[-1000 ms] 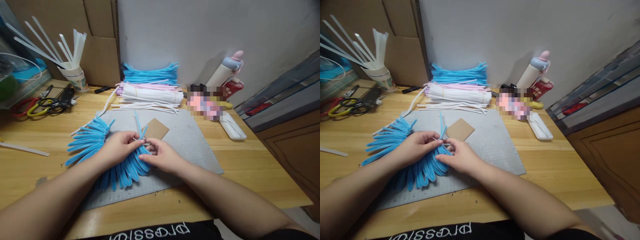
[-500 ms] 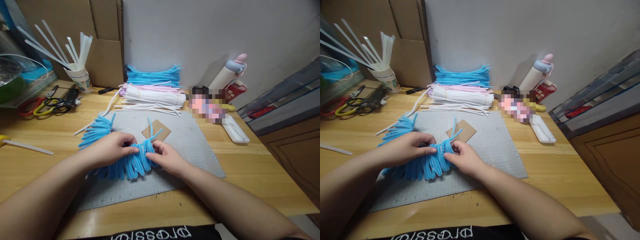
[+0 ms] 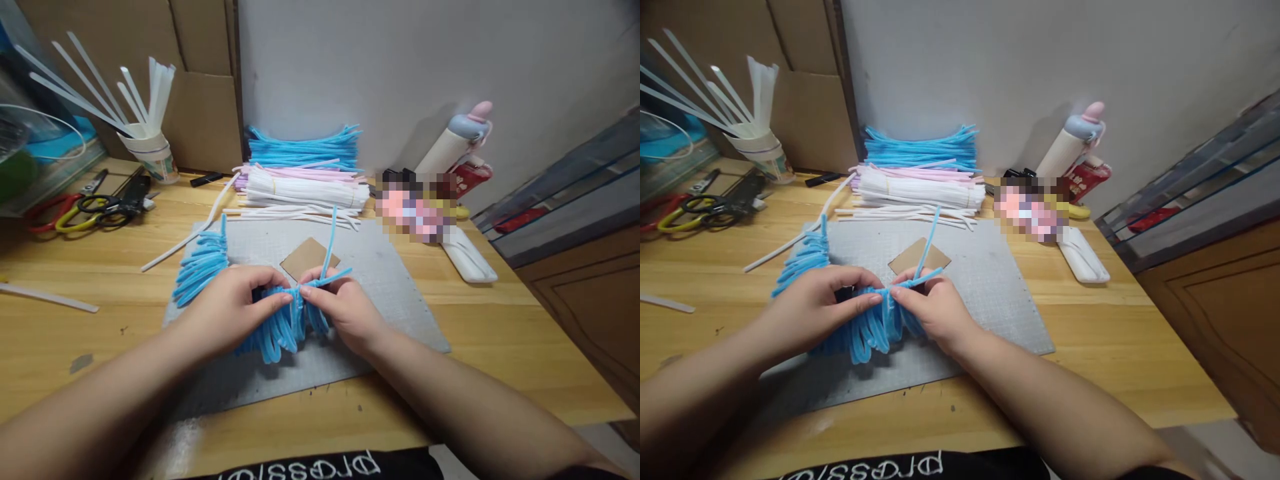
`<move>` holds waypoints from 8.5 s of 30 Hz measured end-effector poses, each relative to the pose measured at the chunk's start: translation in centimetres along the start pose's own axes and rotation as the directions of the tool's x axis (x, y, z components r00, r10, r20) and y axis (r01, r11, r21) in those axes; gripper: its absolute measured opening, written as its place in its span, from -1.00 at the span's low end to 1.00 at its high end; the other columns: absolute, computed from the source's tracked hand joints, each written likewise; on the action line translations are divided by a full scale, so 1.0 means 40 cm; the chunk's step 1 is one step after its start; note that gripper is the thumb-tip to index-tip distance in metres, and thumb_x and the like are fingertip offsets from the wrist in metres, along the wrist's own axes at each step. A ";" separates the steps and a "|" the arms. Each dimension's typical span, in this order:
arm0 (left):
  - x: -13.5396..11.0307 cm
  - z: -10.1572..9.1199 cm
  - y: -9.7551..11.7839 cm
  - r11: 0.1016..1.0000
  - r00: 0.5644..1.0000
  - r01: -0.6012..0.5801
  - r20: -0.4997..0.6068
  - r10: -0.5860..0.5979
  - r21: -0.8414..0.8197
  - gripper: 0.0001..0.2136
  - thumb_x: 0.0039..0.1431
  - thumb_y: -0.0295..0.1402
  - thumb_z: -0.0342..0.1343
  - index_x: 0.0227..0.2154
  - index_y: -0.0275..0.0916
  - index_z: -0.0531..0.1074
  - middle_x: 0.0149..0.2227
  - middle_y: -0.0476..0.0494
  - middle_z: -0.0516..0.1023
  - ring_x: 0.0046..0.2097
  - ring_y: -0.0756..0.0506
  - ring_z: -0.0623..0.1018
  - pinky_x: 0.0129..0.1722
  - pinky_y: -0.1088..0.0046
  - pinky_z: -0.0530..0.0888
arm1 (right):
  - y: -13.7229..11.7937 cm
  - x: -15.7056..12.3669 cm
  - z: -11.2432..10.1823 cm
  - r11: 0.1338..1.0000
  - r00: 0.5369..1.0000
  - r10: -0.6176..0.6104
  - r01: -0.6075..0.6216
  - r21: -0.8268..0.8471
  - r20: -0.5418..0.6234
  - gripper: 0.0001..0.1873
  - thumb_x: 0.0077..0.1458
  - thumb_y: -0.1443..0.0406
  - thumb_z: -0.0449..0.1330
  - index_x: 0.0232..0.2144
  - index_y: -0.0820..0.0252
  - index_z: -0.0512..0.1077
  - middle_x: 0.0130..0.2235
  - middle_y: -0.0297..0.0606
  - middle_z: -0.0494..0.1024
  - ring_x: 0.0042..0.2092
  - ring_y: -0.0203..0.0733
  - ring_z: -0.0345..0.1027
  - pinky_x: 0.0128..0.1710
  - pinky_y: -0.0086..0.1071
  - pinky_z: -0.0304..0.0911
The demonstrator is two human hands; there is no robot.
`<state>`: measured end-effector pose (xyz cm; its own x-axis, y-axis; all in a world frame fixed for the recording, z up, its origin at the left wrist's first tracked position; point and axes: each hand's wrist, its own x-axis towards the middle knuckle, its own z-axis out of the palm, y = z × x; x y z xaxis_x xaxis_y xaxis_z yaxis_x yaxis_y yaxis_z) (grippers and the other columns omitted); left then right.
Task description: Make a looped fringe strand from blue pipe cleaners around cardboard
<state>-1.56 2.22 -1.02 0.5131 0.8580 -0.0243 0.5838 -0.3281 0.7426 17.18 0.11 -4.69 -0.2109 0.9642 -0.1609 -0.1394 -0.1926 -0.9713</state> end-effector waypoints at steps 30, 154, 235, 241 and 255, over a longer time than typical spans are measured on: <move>0.019 0.036 -0.027 0.946 0.982 0.185 0.007 -0.190 -0.265 -0.74 0.08 -0.13 0.11 -0.41 -0.24 0.51 -0.47 -0.02 0.53 -0.42 -0.03 0.42 -0.43 0.52 0.31 | 0.009 0.030 -0.019 0.988 0.987 0.154 -0.155 0.017 0.050 -0.61 -0.31 0.19 0.47 -0.43 0.20 0.43 -0.45 -0.38 0.48 -0.41 -0.33 0.31 -0.34 -0.37 0.20; 0.023 0.046 -0.035 0.886 0.969 0.211 -0.031 -0.245 -0.414 -0.76 -0.04 -0.17 0.21 -0.45 -0.27 0.55 -0.47 -0.06 0.58 -0.42 -0.03 0.48 -0.40 0.50 0.38 | 0.018 0.018 -0.012 0.998 0.999 0.031 -0.030 -0.060 0.009 -0.73 -0.15 0.21 0.36 -0.38 0.17 0.40 -0.39 -0.37 0.48 -0.34 -0.29 0.34 -0.26 -0.36 0.24; 0.021 0.044 -0.040 0.861 0.972 0.208 0.000 -0.235 -0.464 -0.76 -0.04 -0.17 0.24 -0.44 -0.27 0.53 -0.48 -0.04 0.55 -0.45 -0.01 0.45 -0.44 0.53 0.35 | 0.005 0.019 -0.018 0.991 0.985 0.136 -0.134 -0.023 0.106 -0.71 -0.21 0.16 0.40 -0.47 0.24 0.52 -0.45 -0.33 0.51 -0.38 -0.31 0.31 -0.28 -0.33 0.22; 0.026 0.048 -0.045 0.803 0.957 0.240 -0.006 -0.290 -0.546 -0.75 -0.08 -0.17 0.26 -0.45 -0.27 0.52 -0.48 -0.06 0.56 -0.46 -0.02 0.48 -0.43 0.51 0.39 | 0.017 0.015 -0.012 0.989 0.984 0.145 -0.142 -0.041 0.100 -0.65 -0.21 0.17 0.41 -0.39 0.25 0.46 -0.39 -0.32 0.50 -0.34 -0.29 0.35 -0.24 -0.33 0.25; 0.021 0.054 -0.039 0.874 0.956 0.149 -0.158 -0.247 -0.462 -0.79 -0.02 -0.21 0.23 -0.45 -0.28 0.52 -0.46 -0.06 0.57 -0.43 -0.02 0.49 -0.42 0.51 0.40 | 0.045 -0.009 0.021 0.987 0.950 0.154 -0.159 -0.004 0.270 -0.73 -0.11 0.23 0.35 -0.37 0.22 0.39 -0.37 -0.35 0.50 -0.33 -0.29 0.38 -0.22 -0.32 0.28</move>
<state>-0.70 2.61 -3.65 0.2474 0.9636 -0.1009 0.2963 0.0239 0.9548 16.17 -0.73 -6.23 -0.4835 0.8374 -0.2549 -0.1005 -0.3423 -0.9342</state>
